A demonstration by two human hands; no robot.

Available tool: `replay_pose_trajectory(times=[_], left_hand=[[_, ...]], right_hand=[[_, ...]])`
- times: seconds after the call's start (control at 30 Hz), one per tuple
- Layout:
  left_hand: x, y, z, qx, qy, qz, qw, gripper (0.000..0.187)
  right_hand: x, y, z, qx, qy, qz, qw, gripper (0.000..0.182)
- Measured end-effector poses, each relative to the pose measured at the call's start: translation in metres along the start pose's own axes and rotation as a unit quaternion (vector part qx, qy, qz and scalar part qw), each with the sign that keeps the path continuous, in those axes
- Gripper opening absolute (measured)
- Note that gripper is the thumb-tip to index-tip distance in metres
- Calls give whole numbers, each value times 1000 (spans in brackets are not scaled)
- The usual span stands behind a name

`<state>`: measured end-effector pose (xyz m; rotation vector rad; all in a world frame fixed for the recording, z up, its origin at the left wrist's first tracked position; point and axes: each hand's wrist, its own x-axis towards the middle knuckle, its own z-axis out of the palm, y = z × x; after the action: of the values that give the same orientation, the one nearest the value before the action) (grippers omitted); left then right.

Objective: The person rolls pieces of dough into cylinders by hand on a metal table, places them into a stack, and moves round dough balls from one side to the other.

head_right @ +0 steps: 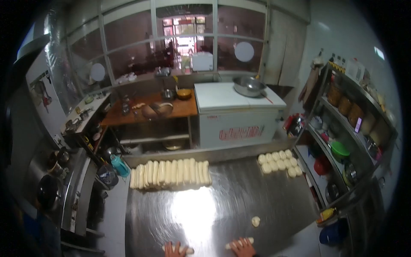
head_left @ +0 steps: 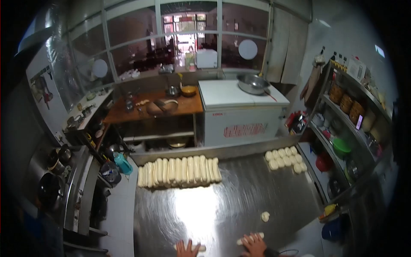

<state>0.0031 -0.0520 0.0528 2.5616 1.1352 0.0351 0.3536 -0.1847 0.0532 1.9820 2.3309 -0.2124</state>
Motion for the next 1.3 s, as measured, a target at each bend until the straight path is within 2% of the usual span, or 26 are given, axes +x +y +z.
replay_pose_trajectory(times=[0.03, 0.1, 0.13, 0.2, 0.27, 0.3, 0.37, 0.43, 0.5, 0.53, 0.57, 0.7, 0.77, 0.8, 0.83, 0.87, 0.9, 0.93, 1.0, 1.07, 1.1, 1.13, 1.17, 1.2, 1.27, 1.3], left_hand=[[23, -15, 6, 18, 3, -4, 1000, 77], [86, -25, -17, 33, -7, -47, 998, 78], [110, -31, -21, 70, 10, -78, 994, 79], [149, -38, -40, 36, 60, -144, 987, 78], [149, -37, -43, 16, 46, -162, 986, 77], [147, -35, -42, -5, 43, -180, 983, 76], [117, -29, -26, 6, 20, -161, 987, 76], [86, -11, -24, 34, 16, -129, 991, 73], [57, -2, -21, 31, 15, -103, 994, 69], [51, 0, -22, 25, 25, -69, 997, 64], [50, 2, -27, 63, 75, -28, 995, 50], [53, -6, -14, 1, 25, -63, 998, 40], [65, -6, -5, -58, 139, -176, 973, 34], [83, -6, -8, -58, 145, -177, 972, 34], [97, 1, -16, -186, 176, -250, 934, 33], [113, 9, -25, -312, 204, -317, 872, 32], [130, 20, -44, -352, 198, -339, 850, 31], [149, 25, -49, -358, 201, -338, 847, 31], [182, 35, -55, -481, 214, -312, 791, 32], [213, 52, -67, -523, 199, -239, 794, 43], [227, 63, -69, -545, 212, -168, 794, 49], [238, 71, -73, -564, 224, -96, 789, 57], [236, 84, -103, -439, 200, -90, 871, 67], [236, 91, -104, -429, 228, -53, 872, 70], [223, 95, -94, -352, 245, -21, 903, 65], [212, 98, -87, -375, 214, -37, 901, 67]], right_hand=[[6, 10, -3, -19, -53, 0, 998, 75], [28, 30, -15, 149, 45, 2, 988, 71], [38, 33, -32, 136, 4, 20, 991, 68], [54, 40, -48, 131, -46, 37, 990, 65], [66, 53, -50, 129, -142, 3, 981, 50], [70, 58, -50, 133, -147, 1, 980, 50], [83, 63, -46, 251, -139, 77, 955, 43], [117, 72, -20, 352, 42, 178, 918, 41], [179, 90, -20, 448, 143, 214, 856, 41], [218, 100, -37, 444, 168, 236, 848, 41], [255, 108, -55, 471, 216, 244, 820, 41], [378, 136, -109, 407, 259, 249, 840, 40], [411, 131, -101, 400, 256, 238, 847, 40], [424, 133, -100, 324, 230, 214, 893, 39], [427, 131, -96, 245, 194, 191, 930, 38], [415, 123, -102, 242, 191, 189, 932, 38], [391, 111, -119, 233, 212, 161, 935, 38], [370, 99, -123, 222, 232, 131, 938, 39], [338, 79, -77, 395, 273, -33, 877, 43], [280, 41, -122, 589, 56, 0, 806, 47], [280, 41, -123, 588, 56, 1, 807, 47], [281, 42, -123, 565, 102, 21, 818, 53], [280, 43, -122, 541, 148, 41, 827, 59], [292, 55, -130, 533, 151, 82, 828, 62], [328, 82, -141, 492, 229, 111, 832, 57], [352, 96, -145, 454, 261, 103, 846, 56]])
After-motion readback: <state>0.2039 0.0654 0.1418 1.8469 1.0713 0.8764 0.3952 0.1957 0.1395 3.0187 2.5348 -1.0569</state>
